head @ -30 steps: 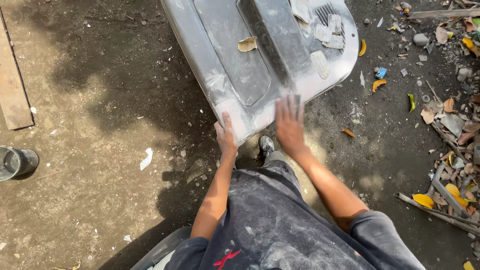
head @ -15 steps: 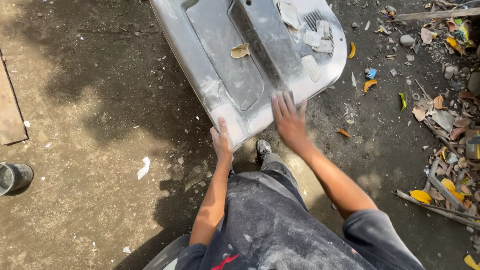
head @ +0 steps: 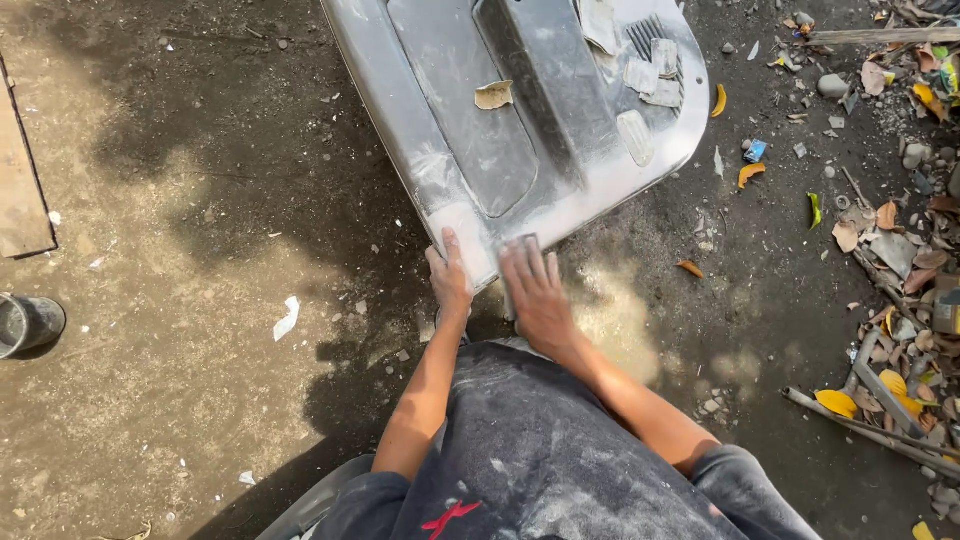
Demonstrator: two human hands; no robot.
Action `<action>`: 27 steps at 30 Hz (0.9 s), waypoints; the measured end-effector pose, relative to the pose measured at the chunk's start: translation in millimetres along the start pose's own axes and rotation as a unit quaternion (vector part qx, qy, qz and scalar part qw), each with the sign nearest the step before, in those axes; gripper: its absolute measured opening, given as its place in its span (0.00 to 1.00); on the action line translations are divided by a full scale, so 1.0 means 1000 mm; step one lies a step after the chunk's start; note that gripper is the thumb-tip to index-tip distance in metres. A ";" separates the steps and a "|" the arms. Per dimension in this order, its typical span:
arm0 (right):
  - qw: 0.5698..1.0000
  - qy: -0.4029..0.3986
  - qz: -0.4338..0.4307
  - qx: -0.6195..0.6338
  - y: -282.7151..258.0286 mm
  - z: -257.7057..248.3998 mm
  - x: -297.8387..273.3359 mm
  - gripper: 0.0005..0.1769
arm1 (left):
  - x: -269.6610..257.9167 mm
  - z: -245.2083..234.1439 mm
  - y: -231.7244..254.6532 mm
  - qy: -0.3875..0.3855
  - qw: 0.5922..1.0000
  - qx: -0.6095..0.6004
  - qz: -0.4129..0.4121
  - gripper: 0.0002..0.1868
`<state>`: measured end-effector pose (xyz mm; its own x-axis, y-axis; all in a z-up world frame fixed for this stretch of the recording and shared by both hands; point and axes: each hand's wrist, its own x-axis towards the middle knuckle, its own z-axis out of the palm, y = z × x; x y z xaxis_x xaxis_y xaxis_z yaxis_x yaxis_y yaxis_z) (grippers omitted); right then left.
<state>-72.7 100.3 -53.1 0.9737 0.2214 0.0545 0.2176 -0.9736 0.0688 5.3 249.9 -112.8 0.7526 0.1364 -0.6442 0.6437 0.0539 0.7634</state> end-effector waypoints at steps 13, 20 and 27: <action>0.996 -0.083 0.016 0.010 0.051 -0.007 0.007 0.36 | 0.021 0.013 -0.033 0.009 0.998 0.051 0.030 0.60; 0.968 0.103 0.178 0.145 0.083 0.013 0.011 0.34 | 0.023 0.002 -0.020 0.008 0.992 -0.028 0.119 0.43; 0.441 0.310 0.425 0.727 0.220 0.095 0.027 0.19 | 0.040 -0.018 -0.013 -0.031 0.982 -0.168 0.086 0.40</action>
<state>7.5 -113.3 -130.7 0.6381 -0.7243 -0.2611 0.0451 0.3737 -0.9265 24.6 272.3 -147.8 0.8598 0.1124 -0.4982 0.4322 0.3594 0.8270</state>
